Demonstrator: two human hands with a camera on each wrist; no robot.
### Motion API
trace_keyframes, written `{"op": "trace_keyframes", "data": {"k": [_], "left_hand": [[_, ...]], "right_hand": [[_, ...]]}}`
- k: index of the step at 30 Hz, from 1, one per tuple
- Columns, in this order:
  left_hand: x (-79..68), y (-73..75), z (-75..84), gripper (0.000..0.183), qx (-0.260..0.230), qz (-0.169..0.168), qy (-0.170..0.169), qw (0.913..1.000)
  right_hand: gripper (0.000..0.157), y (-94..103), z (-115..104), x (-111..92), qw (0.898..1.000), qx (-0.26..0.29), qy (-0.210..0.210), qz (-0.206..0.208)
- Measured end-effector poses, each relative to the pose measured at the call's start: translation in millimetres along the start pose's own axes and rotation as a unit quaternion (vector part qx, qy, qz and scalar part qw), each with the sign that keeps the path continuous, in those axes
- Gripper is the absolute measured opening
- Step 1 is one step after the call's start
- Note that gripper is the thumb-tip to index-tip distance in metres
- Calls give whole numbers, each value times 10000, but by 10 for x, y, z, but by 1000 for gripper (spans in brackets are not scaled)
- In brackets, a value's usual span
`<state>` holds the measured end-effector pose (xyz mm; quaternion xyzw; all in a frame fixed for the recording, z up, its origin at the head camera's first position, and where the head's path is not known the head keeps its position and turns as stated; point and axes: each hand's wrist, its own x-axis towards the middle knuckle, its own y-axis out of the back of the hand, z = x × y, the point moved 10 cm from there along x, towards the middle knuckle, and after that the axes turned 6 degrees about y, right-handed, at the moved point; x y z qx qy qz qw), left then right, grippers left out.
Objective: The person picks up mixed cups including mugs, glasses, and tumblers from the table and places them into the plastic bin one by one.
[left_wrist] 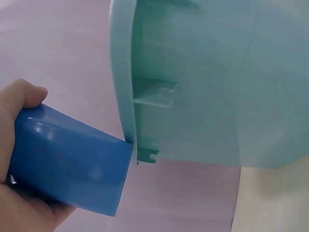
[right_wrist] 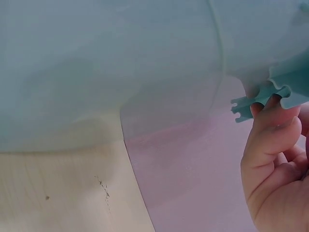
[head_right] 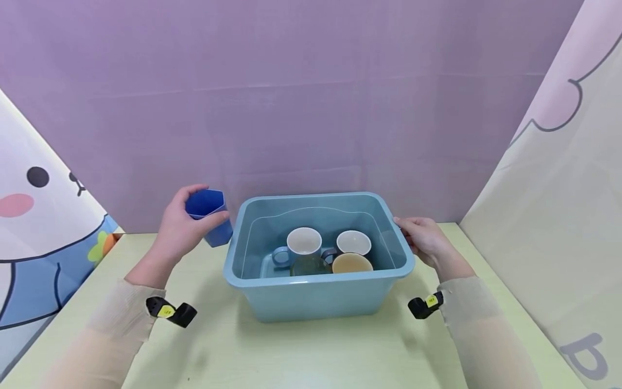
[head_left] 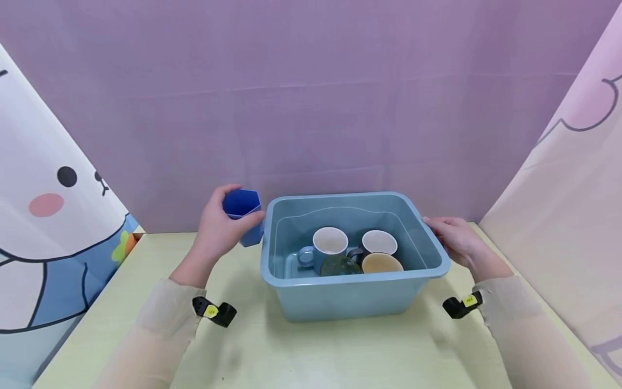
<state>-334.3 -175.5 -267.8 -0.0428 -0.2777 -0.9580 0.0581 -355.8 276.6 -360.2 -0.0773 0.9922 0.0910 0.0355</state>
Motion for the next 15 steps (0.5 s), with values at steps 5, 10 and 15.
{"op": "trace_keyframes", "data": {"k": [5, 10, 15], "left_hand": [[-7, 17, 54, 84, 72, -19, -36, 10000], [-29, 28, 137, 82, 59, -34, -85, 9999], [-48, 4, 237, 80, 68, -93, -212, 9997]], "right_hand": [[31, -15, 3, -13, 9998, 211, -70, -16], [31, -22, -9, -29, 9998, 177, -97, -22], [26, -45, -17, -24, 9999, 126, -25, -112]]}}
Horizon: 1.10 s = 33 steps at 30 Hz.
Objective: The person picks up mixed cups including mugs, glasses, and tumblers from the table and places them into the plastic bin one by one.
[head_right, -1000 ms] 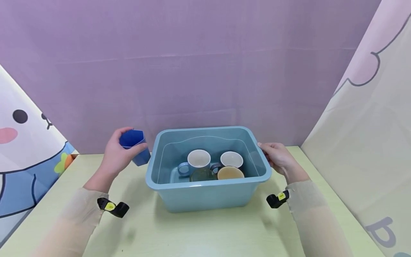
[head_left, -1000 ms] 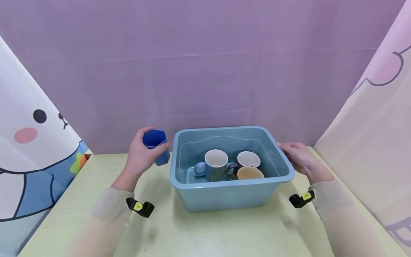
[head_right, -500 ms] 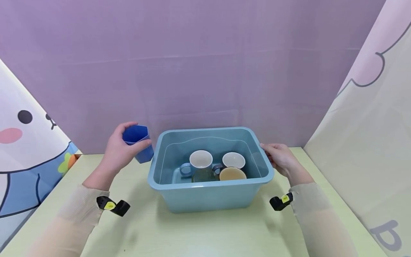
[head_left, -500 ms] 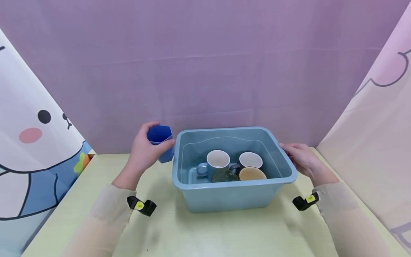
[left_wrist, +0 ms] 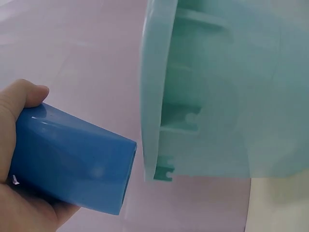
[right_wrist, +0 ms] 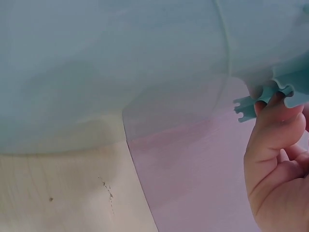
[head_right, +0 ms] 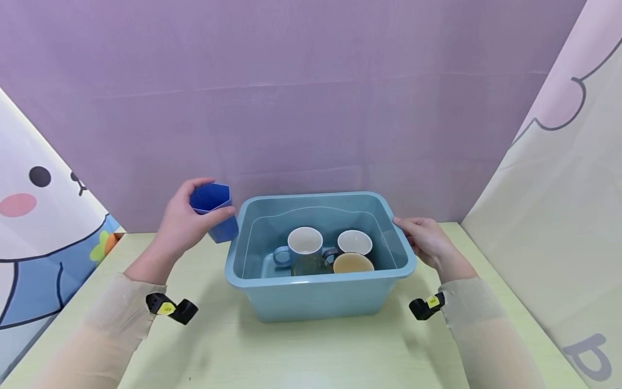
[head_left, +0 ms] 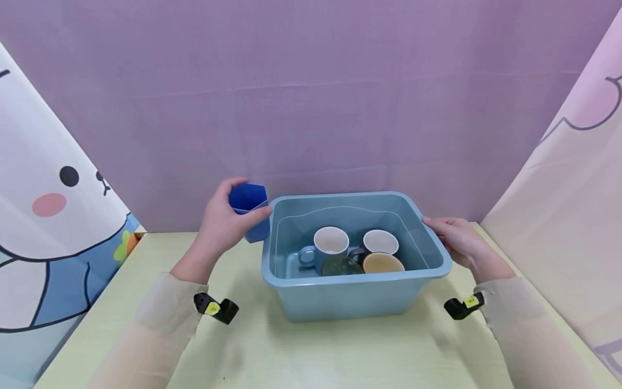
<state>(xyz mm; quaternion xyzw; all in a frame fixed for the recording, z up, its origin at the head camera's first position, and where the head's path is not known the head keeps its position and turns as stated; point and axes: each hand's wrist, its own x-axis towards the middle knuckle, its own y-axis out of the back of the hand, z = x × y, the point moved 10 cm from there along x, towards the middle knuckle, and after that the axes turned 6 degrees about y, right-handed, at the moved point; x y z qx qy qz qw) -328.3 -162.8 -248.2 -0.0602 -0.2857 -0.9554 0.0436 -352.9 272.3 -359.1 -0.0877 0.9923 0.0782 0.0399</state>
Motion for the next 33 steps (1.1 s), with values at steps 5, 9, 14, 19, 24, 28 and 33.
{"op": "trace_keyframes", "data": {"k": [5, 9, 14, 19, 24, 28, 33], "left_hand": [[5, -102, 54, 78, -38, -155, -101, 9998], [8, -188, 82, 78, -114, -283, -179, 9994], [23, -290, 121, 77, -176, -402, -276, 9987], [35, -388, 169, 77, -265, -542, -329, 9976], [37, -473, 210, 78, -242, -688, -343, 9967], [19, -537, 248, 78, -191, -769, -324, 9963], [6, -623, 265, 76, -88, -846, -347, 9958]], "right_hand": [[26, -18, 6, 5, 10000, 49, -2, -34], [25, -34, 0, 5, 10000, 72, -11, -24], [26, -49, -2, 2, 9998, 188, 8, -13], [26, -47, 2, -4, 9998, 193, 15, -35], [27, -44, 4, 7, 9998, 170, 21, -64], [27, -43, 11, 11, 9998, 188, 11, -70], [27, -41, 21, 19, 9996, 282, 16, -66]]}}
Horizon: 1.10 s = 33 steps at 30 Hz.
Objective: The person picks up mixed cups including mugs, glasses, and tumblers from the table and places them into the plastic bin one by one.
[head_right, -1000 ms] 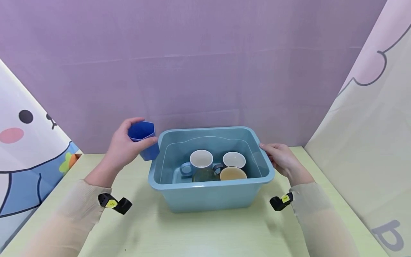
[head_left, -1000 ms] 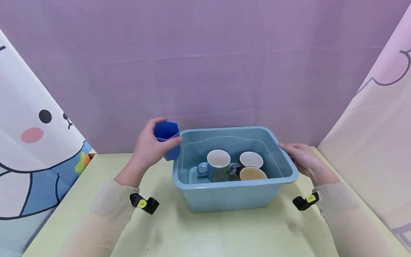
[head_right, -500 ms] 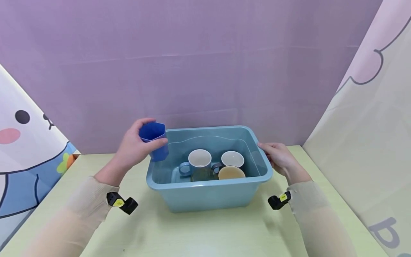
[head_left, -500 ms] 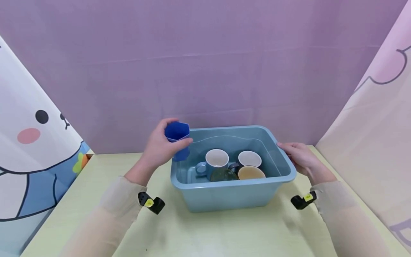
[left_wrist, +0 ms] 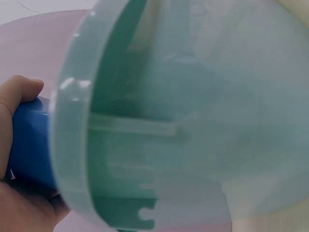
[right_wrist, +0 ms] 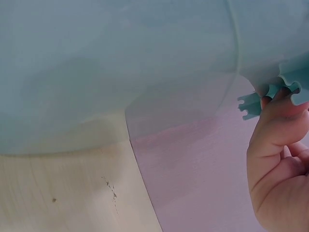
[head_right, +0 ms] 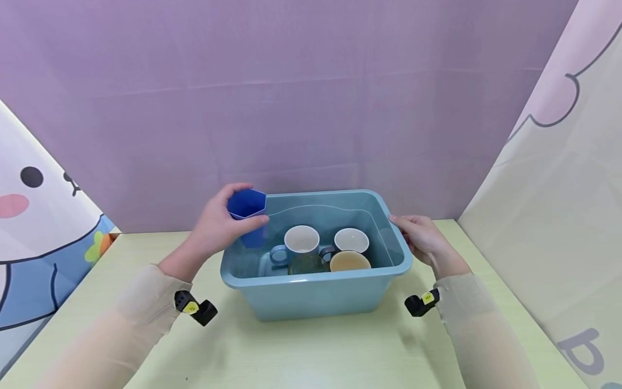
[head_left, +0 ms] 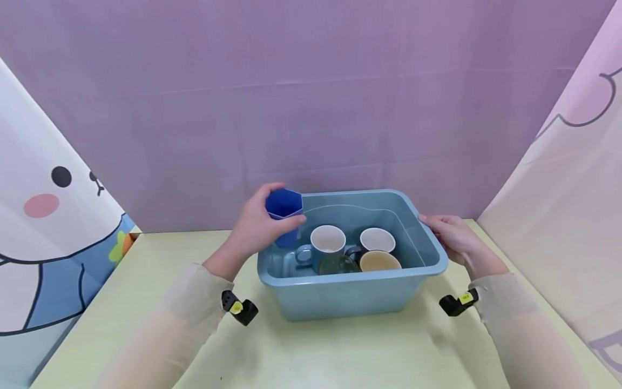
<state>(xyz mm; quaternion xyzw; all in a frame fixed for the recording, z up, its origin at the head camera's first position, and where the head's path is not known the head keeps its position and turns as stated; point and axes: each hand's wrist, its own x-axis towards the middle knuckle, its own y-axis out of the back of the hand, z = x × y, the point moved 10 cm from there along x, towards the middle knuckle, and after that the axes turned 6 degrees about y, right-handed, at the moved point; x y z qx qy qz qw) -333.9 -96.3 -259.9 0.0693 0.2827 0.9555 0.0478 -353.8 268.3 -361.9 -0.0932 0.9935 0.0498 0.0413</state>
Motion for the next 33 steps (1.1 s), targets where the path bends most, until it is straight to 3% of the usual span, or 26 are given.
{"op": "trace_keyframes", "data": {"k": [17, 33], "left_hand": [[90, -258, -131, 80, 758, -386, 94, 9963], [153, -422, -151, 76, 1321, -619, 74, 9893]], "right_hand": [[26, -8, -1, 5, 10000, 64, 16, 20], [30, -26, 5, 22, 9998, 215, 45, -26]]}}
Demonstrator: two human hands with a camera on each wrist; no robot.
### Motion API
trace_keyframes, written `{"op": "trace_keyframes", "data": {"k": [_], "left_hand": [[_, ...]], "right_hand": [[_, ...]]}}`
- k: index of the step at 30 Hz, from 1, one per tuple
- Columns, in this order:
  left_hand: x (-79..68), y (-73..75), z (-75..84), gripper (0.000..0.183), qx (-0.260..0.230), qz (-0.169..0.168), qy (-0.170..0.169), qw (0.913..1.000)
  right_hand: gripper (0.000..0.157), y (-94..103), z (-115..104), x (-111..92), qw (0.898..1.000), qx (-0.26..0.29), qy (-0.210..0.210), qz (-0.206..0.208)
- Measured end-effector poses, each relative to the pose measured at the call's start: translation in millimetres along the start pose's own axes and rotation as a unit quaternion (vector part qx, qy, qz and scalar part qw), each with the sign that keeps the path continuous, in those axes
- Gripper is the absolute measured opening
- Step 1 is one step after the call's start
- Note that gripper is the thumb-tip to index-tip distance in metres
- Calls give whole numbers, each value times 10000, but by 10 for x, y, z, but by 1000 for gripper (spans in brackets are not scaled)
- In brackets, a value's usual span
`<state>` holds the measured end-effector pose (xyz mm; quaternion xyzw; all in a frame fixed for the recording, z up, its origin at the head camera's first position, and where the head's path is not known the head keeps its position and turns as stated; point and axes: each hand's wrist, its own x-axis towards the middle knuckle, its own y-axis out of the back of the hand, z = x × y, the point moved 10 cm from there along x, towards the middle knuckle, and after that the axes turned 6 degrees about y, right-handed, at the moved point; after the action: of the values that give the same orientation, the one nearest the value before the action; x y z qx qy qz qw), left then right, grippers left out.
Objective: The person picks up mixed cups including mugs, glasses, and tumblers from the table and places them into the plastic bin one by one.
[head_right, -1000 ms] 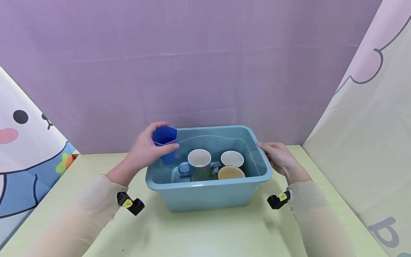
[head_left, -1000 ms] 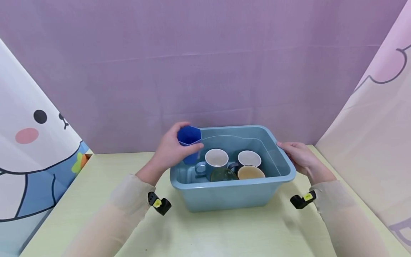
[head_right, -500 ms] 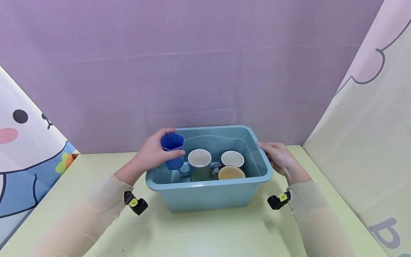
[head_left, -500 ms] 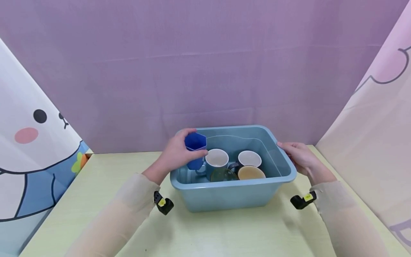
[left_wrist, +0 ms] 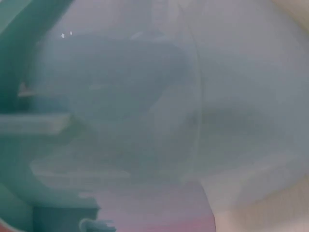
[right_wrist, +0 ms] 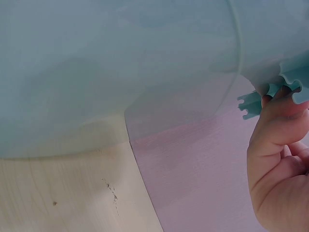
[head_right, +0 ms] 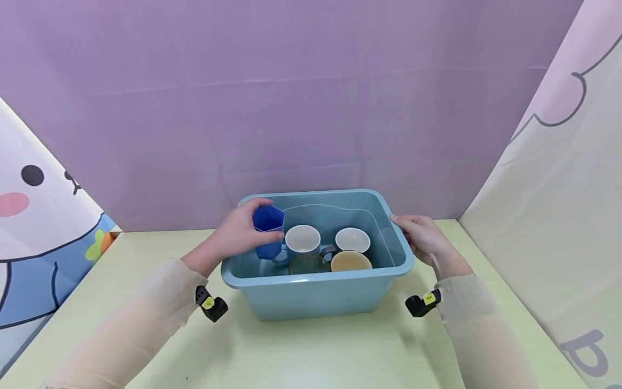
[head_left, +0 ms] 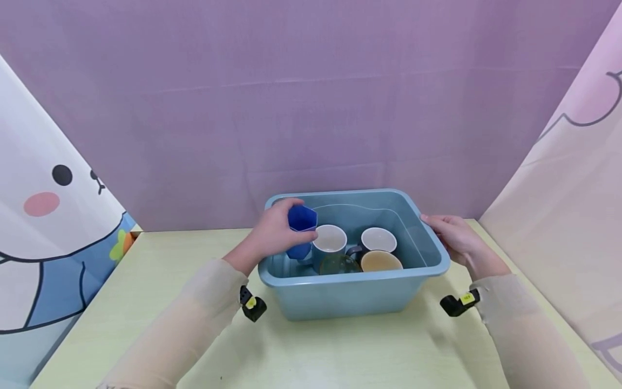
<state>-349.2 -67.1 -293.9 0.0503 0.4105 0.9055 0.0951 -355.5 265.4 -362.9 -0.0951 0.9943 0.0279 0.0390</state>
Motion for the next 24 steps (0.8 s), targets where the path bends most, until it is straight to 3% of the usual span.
{"op": "trace_keyframes", "data": {"k": [12, 24], "left_hand": [[19, -142, 127, 74, 355, -358, -106, 9987], [51, -270, 134, 71, 768, -576, -107, 9953]], "right_hand": [[30, 12, 12, -3, 10000, -89, -36, -7], [30, 4, 2, 6, 10000, -69, 16, -61]]}}
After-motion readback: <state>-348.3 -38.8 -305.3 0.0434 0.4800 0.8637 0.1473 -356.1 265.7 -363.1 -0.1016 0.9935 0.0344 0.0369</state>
